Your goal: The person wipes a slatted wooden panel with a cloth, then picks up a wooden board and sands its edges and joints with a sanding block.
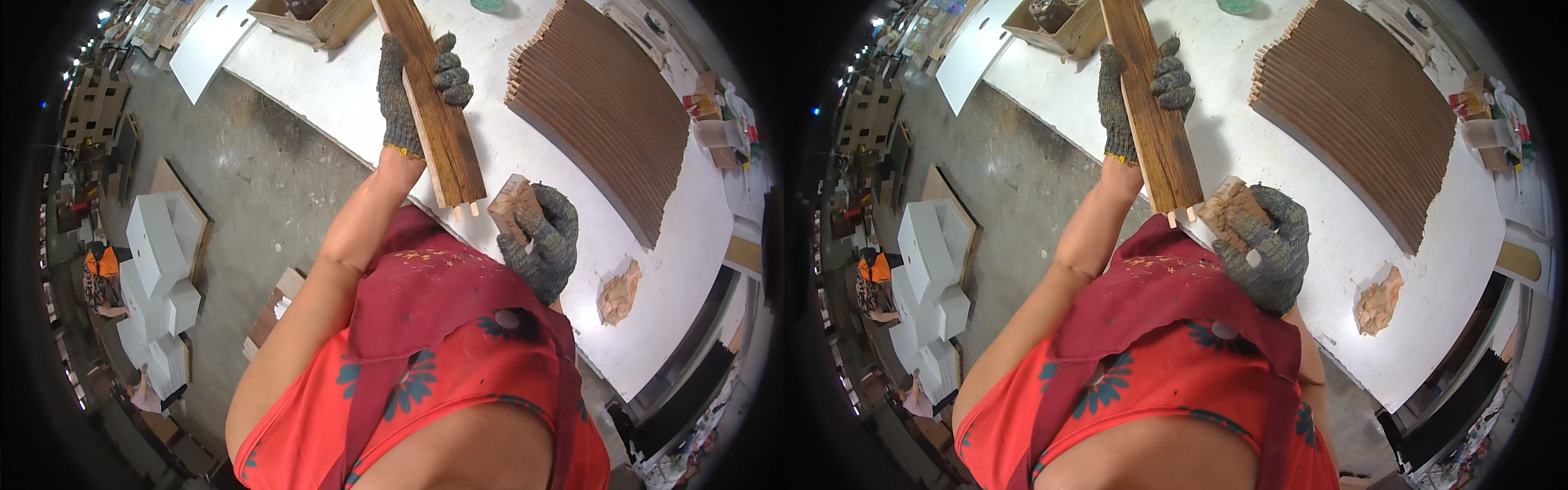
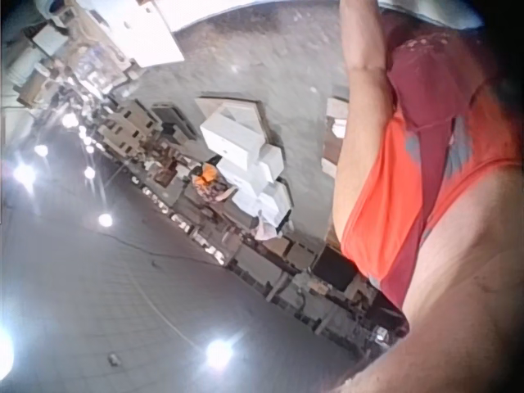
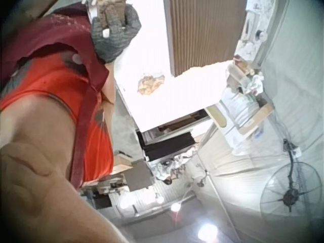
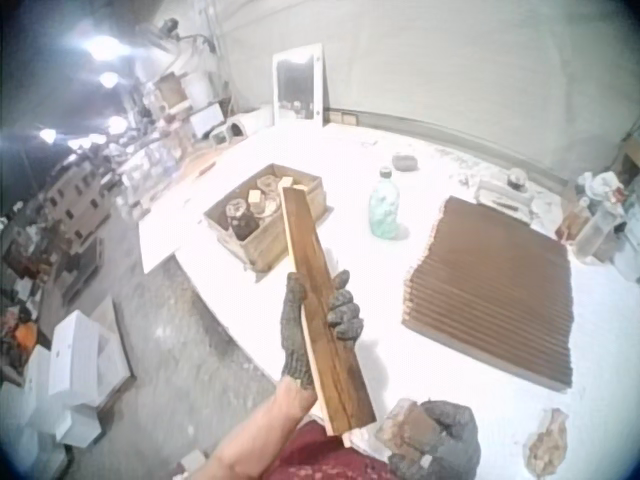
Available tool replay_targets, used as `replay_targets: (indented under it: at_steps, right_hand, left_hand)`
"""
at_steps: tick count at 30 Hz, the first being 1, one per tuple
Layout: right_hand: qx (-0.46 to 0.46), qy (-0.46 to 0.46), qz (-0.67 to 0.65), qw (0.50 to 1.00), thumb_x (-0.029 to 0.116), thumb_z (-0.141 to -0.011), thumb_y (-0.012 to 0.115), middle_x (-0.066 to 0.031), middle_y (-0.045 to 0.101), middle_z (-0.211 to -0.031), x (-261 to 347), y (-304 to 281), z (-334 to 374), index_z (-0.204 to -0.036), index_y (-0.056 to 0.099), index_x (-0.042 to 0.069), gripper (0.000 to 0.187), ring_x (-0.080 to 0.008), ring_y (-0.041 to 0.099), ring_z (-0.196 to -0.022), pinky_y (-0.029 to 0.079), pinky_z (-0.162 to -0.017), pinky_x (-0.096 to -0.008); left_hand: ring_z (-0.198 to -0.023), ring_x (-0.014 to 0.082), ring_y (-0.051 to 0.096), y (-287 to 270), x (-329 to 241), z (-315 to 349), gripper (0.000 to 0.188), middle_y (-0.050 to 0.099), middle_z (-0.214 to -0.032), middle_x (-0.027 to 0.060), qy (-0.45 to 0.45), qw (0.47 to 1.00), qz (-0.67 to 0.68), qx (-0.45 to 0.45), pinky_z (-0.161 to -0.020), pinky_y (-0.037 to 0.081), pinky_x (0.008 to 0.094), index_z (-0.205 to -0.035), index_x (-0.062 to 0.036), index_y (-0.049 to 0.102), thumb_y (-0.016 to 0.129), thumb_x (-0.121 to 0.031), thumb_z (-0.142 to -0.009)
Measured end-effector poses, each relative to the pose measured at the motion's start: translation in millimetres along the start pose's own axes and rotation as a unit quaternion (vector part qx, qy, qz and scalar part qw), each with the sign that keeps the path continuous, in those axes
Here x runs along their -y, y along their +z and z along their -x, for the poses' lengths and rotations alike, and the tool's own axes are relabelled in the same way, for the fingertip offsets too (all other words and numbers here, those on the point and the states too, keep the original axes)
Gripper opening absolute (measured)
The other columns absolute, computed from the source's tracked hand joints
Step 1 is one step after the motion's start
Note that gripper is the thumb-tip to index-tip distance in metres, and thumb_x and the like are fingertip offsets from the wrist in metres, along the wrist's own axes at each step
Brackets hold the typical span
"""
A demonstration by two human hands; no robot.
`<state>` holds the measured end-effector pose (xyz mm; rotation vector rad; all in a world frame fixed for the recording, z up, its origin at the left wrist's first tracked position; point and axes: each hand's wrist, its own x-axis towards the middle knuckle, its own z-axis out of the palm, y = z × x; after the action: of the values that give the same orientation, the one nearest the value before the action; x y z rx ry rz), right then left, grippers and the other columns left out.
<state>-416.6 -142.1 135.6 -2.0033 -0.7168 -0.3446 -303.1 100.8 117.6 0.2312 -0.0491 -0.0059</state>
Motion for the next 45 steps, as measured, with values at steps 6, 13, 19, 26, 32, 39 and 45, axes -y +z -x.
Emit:
replay_targets:
  at_steps: [6,13,19,26,32,39,45]
  right_hand:
    - [0.086,-0.056,0.007,0.995,0.015,-0.060,0.088,-0.0177,0.060,-0.122,17.4,-11.3,-21.3,-0.102,0.073,0.014,0.045,-0.0355,0.060,-0.108,0.052,-0.090,-0.0431]
    - [0.167,-0.062,0.019,0.984,0.018,-0.069,0.080,-0.0123,0.066,-0.106,45.9,-10.8,-54.5,-0.099,0.076,0.016,0.030,-0.0326,0.063,-0.096,0.051,-0.082,-0.0437]
    - [0.177,-0.050,0.019,0.983,0.016,-0.084,0.071,-0.0123,0.071,-0.083,52.9,-16.5,-68.4,-0.094,0.073,0.007,0.013,-0.0339,0.067,-0.074,0.053,-0.066,-0.0425]
    - [0.185,-0.122,0.100,0.970,0.015,-0.069,0.078,-0.0136,0.066,-0.106,36.5,-29.1,-57.5,-0.097,0.075,0.015,0.028,-0.0341,0.063,-0.095,0.050,-0.082,-0.0456]
    - [0.138,-0.144,0.181,0.963,0.013,-0.077,0.073,-0.0102,0.069,-0.095,16.6,-44.5,-50.7,-0.097,0.074,0.012,0.021,-0.0308,0.065,-0.081,0.051,-0.070,-0.0417]
    - [0.047,-0.008,0.136,0.990,0.012,-0.063,0.083,-0.0133,0.062,-0.119,21.2,-48.1,-32.6,-0.104,0.076,0.017,0.042,-0.0331,0.059,-0.109,0.050,-0.091,-0.0428]
    - [0.168,-0.062,0.017,0.984,0.017,-0.067,0.082,-0.0159,0.066,-0.105,44.5,-24.8,-57.6,-0.097,0.073,0.011,0.032,-0.0339,0.065,-0.089,0.052,-0.078,-0.0440]
  left_hand:
    - [-0.065,0.0114,0.048,3.6,-1.1,-3.0,0.082,0.046,-0.080,0.0020,0.003,0.999,0.027,0.044,-0.057,0.042,0.0263,-0.127,0.0059,0.044,0.066,-0.062,-0.086]
    - [-0.065,0.0109,0.046,12.1,3.5,-2.2,0.083,0.045,-0.081,0.0015,0.013,0.998,-0.035,0.043,-0.058,0.041,0.0254,-0.132,0.0069,0.042,0.063,-0.061,-0.089]
    - [-0.065,0.0105,0.046,20.1,3.8,-0.2,0.087,0.045,-0.081,0.0015,0.004,0.997,-0.011,0.078,-0.058,0.041,0.0251,-0.135,0.0066,0.040,0.065,-0.062,-0.087]
    - [-0.070,0.0143,0.052,47.1,9.8,9.1,0.073,0.051,-0.085,0.0050,-0.054,0.986,0.120,0.104,-0.060,0.046,0.0274,-0.135,0.0046,0.044,0.055,-0.056,-0.096]
    - [-0.068,0.0098,0.046,47.1,7.4,1.2,0.088,0.044,-0.085,0.0007,-0.062,0.981,0.133,0.129,-0.059,0.041,0.0246,-0.137,0.0049,0.041,0.069,-0.061,-0.085]
    - [-0.068,0.0109,0.047,46.3,8.7,-6.6,0.083,0.045,-0.084,0.0011,-0.064,0.967,0.180,0.171,-0.059,0.043,0.0259,-0.139,0.0047,0.041,0.066,-0.057,-0.089]
    - [-0.067,0.0126,0.049,55.5,17.1,-6.0,0.078,0.047,-0.082,0.0027,-0.054,0.973,0.173,0.143,-0.057,0.043,0.0269,-0.138,0.0051,0.043,0.061,-0.056,-0.093]
